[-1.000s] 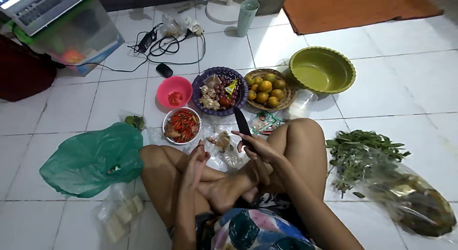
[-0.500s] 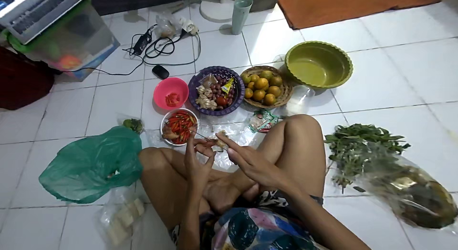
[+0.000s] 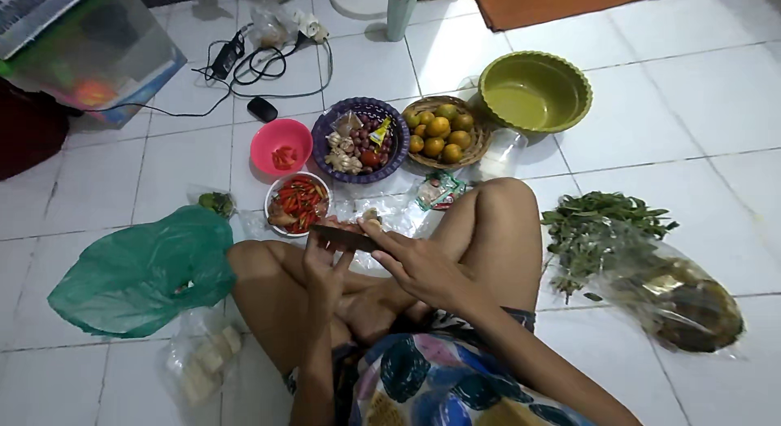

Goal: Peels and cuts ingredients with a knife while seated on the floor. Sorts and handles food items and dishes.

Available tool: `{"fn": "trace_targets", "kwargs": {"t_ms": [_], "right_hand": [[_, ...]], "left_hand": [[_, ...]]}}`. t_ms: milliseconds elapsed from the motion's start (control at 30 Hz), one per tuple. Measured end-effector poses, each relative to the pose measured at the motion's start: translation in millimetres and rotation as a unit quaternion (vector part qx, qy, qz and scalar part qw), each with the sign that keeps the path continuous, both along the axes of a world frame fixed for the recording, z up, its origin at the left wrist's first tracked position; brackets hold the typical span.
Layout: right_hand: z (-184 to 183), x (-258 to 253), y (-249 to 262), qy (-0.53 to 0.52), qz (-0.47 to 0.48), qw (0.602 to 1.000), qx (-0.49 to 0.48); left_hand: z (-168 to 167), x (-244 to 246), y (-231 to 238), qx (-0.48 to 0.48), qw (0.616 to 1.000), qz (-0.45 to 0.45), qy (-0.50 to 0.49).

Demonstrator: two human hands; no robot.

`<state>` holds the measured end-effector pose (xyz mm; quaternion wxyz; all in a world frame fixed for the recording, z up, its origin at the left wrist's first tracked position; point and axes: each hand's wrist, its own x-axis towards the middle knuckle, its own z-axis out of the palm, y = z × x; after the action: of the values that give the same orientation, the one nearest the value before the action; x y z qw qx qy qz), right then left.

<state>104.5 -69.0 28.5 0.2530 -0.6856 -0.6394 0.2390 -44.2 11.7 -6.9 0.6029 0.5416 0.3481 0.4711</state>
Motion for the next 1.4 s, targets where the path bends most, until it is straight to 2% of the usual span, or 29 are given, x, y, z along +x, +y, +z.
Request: {"fn": "trace_targets", "kwargs": {"t_ms": [133, 267, 533, 733, 833, 900, 1000, 1067, 1233, 1333, 1400], "right_hand": [[-7, 0, -3, -0.015, -0.018, 0.999, 0.036], [-1, -1, -4, -0.015, -0.014, 0.999, 0.033], [-6, -4, -2, -0.022, -0.022, 0.998, 0.058], [-6, -5, -3, 0.014, -0.024, 0.998, 0.053], [-9, -3, -1, 0.065, -0.030, 0.996, 0.055], [-10, 1, 0, 0.136, -0.037, 0.990, 0.027], [-10, 5, 3, 0.307, -0.037, 0.951, -0.024], [-7, 5, 2, 0.345, -0.030, 0.938, -0.032], [6, 0, -6, 0.165, 0.005, 0.986, 0.002], [5, -6, -8, 0.084, 0.002, 0.996, 0.030], [2, -7, -7, 0.057, -0.005, 0.998, 0.036]], "left_hand": [[1, -3, -1, -0.028, 0.999, -0.028, -0.024], [6, 1, -4, -0.046, 0.999, -0.009, -0.027], [3, 3, -4, -0.019, 0.998, -0.008, -0.052], [2, 2, -2, -0.016, 0.998, -0.013, -0.058], [-2, 2, -2, -0.008, 0.998, -0.014, -0.057], [-2, 2, -3, 0.002, 0.999, -0.018, -0.049], [-2, 0, -1, 0.026, 0.998, -0.046, -0.029], [-5, -1, 1, 0.046, 0.997, -0.066, -0.015], [-6, -1, -2, 0.040, 0.997, -0.060, 0.018], [7, -2, -8, 0.015, 0.997, -0.039, 0.057], [8, -3, -7, 0.014, 0.998, -0.043, 0.049]]}}
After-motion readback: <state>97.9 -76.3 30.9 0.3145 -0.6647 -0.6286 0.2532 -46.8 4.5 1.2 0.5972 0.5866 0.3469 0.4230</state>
